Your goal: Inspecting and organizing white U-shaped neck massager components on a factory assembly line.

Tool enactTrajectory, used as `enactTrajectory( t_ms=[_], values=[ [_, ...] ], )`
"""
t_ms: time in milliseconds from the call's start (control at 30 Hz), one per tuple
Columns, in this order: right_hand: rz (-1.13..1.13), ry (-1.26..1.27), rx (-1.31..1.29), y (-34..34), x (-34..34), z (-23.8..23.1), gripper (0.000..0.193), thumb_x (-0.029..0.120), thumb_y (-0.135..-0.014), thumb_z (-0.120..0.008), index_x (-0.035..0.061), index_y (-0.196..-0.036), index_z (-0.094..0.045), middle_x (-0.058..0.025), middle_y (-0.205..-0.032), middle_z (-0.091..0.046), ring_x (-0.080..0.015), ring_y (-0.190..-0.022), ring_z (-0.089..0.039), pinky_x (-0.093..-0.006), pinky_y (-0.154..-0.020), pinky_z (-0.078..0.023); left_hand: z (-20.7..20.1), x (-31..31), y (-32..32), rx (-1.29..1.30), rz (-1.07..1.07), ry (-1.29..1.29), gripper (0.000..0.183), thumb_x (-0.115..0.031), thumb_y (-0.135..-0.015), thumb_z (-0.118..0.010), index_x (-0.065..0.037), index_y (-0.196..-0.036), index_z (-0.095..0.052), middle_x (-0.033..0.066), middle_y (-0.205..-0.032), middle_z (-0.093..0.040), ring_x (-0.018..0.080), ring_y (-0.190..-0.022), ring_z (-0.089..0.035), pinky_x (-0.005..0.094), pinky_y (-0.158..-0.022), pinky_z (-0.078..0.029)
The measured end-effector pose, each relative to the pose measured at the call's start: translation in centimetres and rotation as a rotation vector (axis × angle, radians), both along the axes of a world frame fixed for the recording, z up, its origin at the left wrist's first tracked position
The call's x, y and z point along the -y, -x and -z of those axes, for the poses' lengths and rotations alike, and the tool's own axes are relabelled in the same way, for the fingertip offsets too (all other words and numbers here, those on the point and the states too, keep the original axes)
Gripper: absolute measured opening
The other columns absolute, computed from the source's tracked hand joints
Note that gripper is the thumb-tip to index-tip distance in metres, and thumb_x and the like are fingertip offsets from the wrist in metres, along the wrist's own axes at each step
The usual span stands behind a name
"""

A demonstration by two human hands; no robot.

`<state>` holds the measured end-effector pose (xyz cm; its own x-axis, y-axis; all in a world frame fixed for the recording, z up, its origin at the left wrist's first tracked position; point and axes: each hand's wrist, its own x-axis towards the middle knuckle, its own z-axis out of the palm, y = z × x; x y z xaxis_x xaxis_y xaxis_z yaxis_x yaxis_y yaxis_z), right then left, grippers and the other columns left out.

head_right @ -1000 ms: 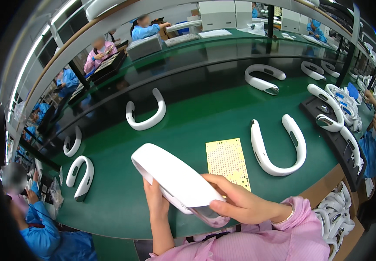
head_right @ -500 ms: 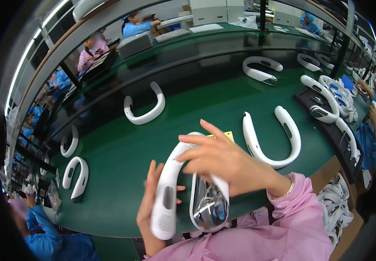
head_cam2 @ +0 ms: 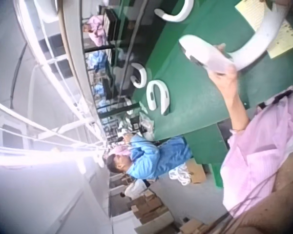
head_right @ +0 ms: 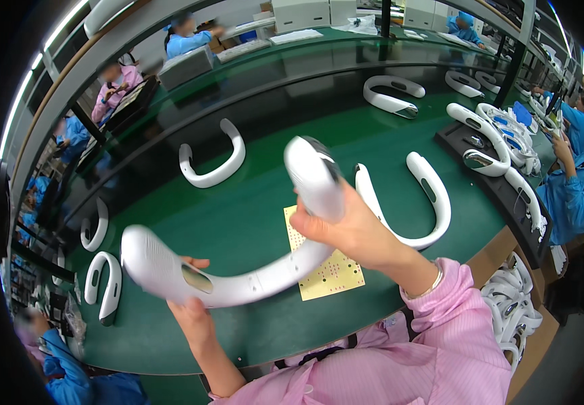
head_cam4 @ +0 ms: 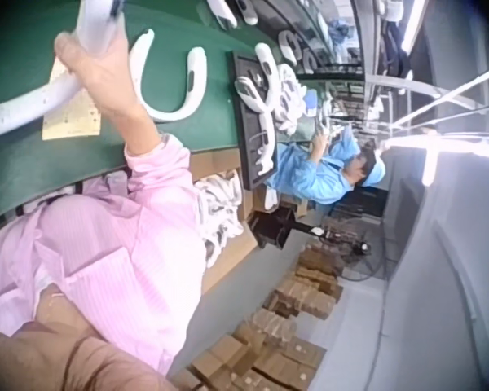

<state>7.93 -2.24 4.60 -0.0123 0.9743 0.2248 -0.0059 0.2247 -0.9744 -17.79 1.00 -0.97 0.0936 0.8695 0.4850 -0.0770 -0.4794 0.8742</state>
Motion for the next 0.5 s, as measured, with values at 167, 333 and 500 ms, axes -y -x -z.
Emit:
enactTrajectory(
  t_ms=[167,333,500],
  values=[
    [-0.156,0.470,-0.414,0.4,-1.2,-0.4,0.043,0.045,-0.091,-0.049,0.0060,-0.107,-0.042,-0.0025,-0.088,-0.049,-0.0090,-0.080,-0.050,-0.0264,-0.073,-0.046,-0.1,-2.0,-1.0,0.586,0.256,0.639,0.056,-0.053,-0.090,-0.043,0.001,-0.103,-0.046,0.0071,-0.073,-0.048,0.0124,-0.055,-0.048,0.0240,-0.049,-0.043],
    [-0.166,0.547,-0.509,1.0,-2.1,0.5,0.038,0.039,-0.093,-0.048,0.0046,-0.108,-0.046,-0.0026,-0.085,-0.055,-0.0088,-0.080,-0.055,-0.0265,-0.074,-0.048,-0.2,-2.7,-1.2,0.593,0.152,0.738,0.056,-0.054,-0.091,-0.041,0.001,-0.099,-0.045,0.0062,-0.069,-0.046,0.0086,-0.042,-0.038,0.0201,-0.034,-0.033],
    [-0.063,0.511,-0.368,1.3,-3.5,1.6,0.032,0.025,-0.087,-0.061,0.0017,-0.102,-0.047,-0.0039,-0.083,-0.055,-0.0087,-0.074,-0.056,-0.0247,-0.066,-0.049,1.6,-3.7,-0.1,0.565,0.236,0.657,0.064,-0.056,-0.092,-0.035,0.003,-0.116,-0.042,0.0110,-0.092,-0.052,0.0147,-0.070,-0.053,0.0276,-0.061,-0.046]
  ],
)
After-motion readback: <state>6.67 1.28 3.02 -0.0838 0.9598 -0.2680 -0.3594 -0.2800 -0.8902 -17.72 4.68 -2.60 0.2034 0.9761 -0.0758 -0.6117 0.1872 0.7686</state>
